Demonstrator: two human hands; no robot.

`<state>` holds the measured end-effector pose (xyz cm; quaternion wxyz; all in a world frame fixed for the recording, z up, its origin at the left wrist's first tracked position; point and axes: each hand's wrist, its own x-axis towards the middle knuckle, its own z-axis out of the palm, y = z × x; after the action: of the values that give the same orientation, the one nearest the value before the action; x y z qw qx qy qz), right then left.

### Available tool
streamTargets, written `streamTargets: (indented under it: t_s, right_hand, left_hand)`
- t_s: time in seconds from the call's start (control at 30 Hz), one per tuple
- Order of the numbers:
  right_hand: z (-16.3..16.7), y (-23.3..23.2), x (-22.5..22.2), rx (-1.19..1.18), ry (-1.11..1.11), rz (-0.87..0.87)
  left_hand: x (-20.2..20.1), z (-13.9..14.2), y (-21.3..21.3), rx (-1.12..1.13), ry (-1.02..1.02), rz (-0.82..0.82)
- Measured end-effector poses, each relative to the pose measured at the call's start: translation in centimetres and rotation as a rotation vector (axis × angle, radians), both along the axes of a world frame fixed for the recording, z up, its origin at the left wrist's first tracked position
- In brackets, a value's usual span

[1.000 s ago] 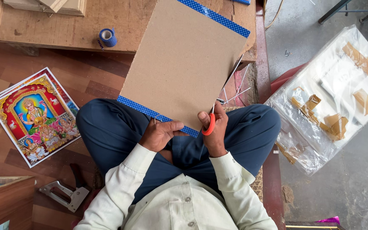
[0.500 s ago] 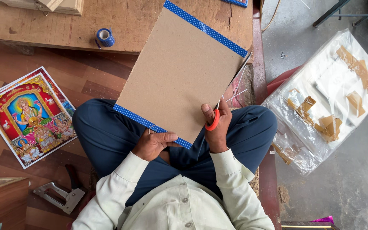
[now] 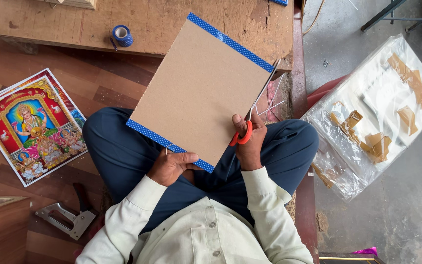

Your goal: The person sits on the floor and applies blue decorative tape to the edges of a printed religious image mounted on cardboard. They use scissors to cut the tape and a metal ruler to press it flat, then trim the image edges. The finished framed piece is placed on a stack of similar items.

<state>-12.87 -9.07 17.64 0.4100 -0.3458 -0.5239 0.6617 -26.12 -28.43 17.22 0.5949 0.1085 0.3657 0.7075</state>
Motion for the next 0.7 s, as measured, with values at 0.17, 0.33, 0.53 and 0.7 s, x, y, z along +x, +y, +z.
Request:
streamTargets:
  t_s: [0.17,0.33,0.53,0.7]
  right_hand:
    - [-0.4,-0.5,-0.1,-0.162,-0.043,-0.03]
    - [0.1,-0.2,-0.2,-0.259,-0.005,0.062]
    - [0.5,-1.7,0.6,0.445,-1.14,0.302]
    - [-3.3,-2.8,-1.7,0.726,-1.135,0.614]
  left_hand:
    - [0.1,-0.1,-0.3,0.012,0.009,0.058]
    - [-0.3,0.0,-0.8,0.025,-0.012,0.127]
    - [-3.8,1.1,-0.8,0.054,0.128,0.304]
    - [-6.8,2.4,0.3,0.183,0.069,0.37]
